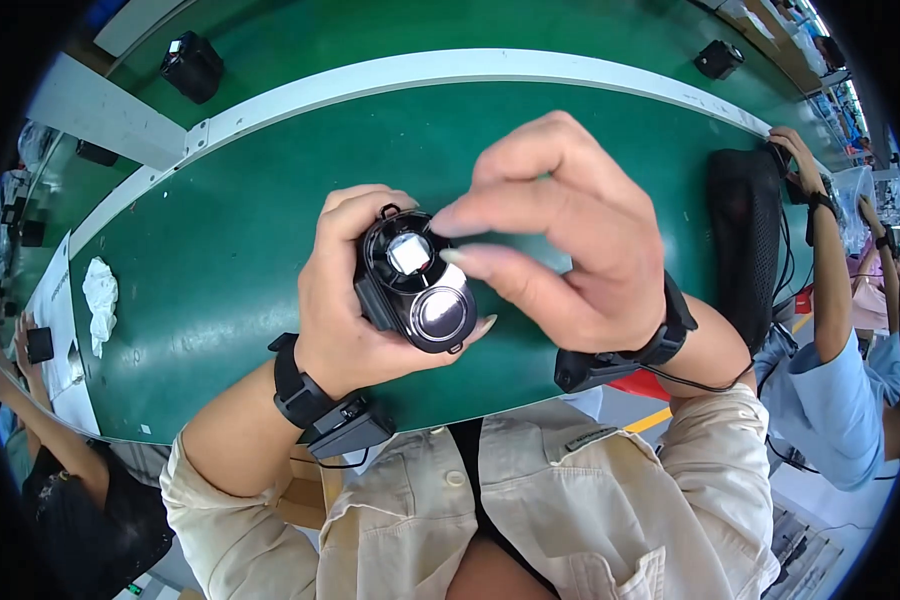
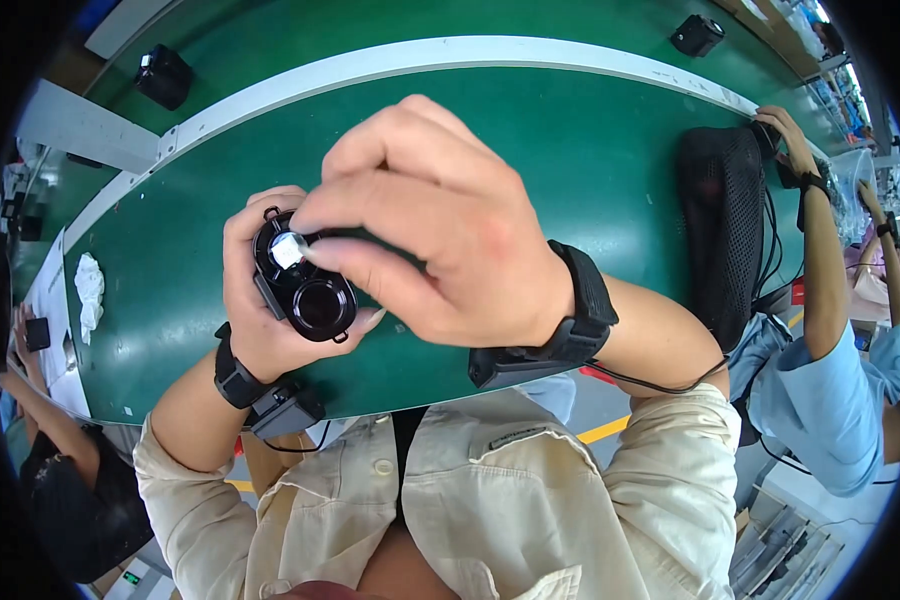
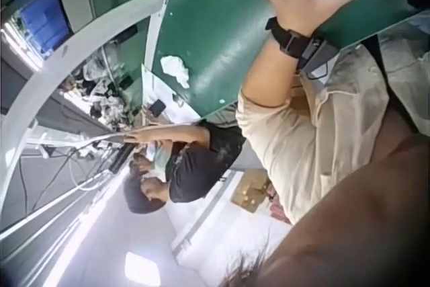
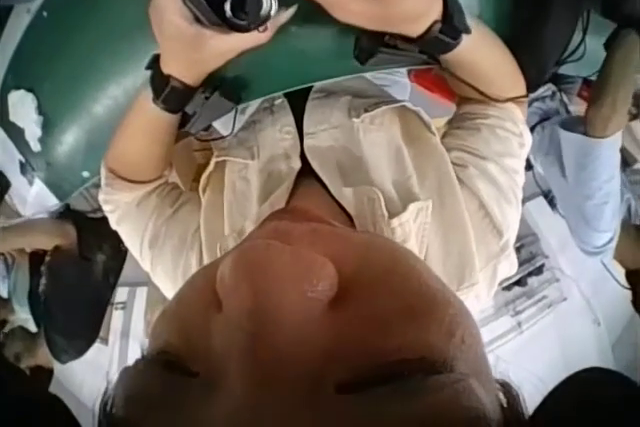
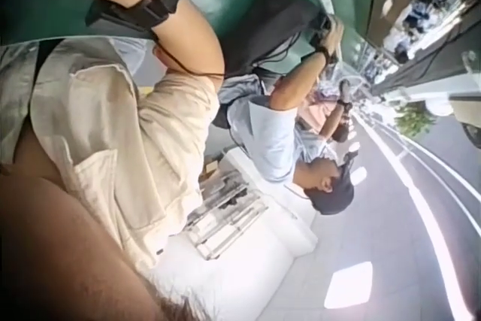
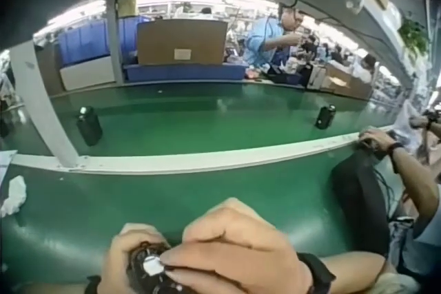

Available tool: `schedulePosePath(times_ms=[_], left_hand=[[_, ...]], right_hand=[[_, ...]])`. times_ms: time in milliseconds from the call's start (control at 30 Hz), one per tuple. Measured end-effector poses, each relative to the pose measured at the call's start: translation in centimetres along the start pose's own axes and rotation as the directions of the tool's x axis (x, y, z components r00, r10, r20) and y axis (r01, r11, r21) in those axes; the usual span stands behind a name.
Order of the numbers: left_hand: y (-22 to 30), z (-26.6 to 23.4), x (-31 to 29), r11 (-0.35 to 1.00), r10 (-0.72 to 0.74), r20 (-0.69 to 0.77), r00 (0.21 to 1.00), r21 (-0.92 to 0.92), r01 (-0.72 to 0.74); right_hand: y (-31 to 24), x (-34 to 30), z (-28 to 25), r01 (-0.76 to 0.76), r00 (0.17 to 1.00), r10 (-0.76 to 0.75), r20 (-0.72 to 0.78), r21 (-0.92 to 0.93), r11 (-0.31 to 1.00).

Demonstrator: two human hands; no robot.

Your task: The person picks up a blue handheld fan, presses a white sticker onto the center, and sets it aside before repeating the process with several black handheld fans.

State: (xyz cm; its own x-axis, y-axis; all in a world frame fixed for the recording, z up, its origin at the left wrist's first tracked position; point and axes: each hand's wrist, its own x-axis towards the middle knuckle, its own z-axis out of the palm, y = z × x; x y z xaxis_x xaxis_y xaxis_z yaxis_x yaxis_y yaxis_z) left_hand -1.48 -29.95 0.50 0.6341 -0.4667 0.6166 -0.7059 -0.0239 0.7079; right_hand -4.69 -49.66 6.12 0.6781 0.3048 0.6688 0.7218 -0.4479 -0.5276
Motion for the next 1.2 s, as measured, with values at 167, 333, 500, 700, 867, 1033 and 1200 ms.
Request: schedulePosePath(times_ms=[167, 333, 500, 700, 867, 1033, 1200], left_hand=[[-0.2, 0.2, 0.0, 0.999, -0.018, -0.018, 1.0, 0.049, 0.019], [0.0, 0.0, 0.1, 0.995, -0.041, -0.014, 0.999, 0.093, 0.042], [-0.2, -0.1, -0.2, 0.989, -0.07, 0.013, 0.997, 0.128, 0.068], [0.3, 0.2, -0.1, 0.993, -0.089, 0.04, 0.995, 0.083, 0.085], [0.1, 0.3, -0.3, 0.999, -0.051, 0.064, 0.997, -0.005, 0.052], [0.3, 0.1, -0.4, 0.998, -0.043, 0.077, 0.996, 0.059, 0.038], [0.1, 0.1, -0.5, 0.994, -0.103, 0.094, 0.99, 0.037, 0.1]], right_hand=[[0.0, 0.2, 0.4, 0.158, 0.987, -0.157, 0.019, -0.107, 0.982], [-0.4, -0.2, 0.9, 0.189, 0.982, -0.184, 0.045, -0.214, 0.958], [-1.3, -0.6, 1.1, 0.269, 0.962, -0.211, 0.174, -0.463, 0.844], [0.0, -0.4, 0.3, -0.301, 0.952, 0.272, 0.142, 0.272, 0.914], [0.8, -0.7, 2.1, -0.377, 0.926, 0.312, 0.211, 0.553, 0.743], [0.6, -1.2, 3.0, -0.615, 0.788, 0.4, 0.467, 0.624, 0.482], [0.5, -1.4, 3.4, -0.641, 0.753, 0.437, 0.492, 0.701, 0.313]])
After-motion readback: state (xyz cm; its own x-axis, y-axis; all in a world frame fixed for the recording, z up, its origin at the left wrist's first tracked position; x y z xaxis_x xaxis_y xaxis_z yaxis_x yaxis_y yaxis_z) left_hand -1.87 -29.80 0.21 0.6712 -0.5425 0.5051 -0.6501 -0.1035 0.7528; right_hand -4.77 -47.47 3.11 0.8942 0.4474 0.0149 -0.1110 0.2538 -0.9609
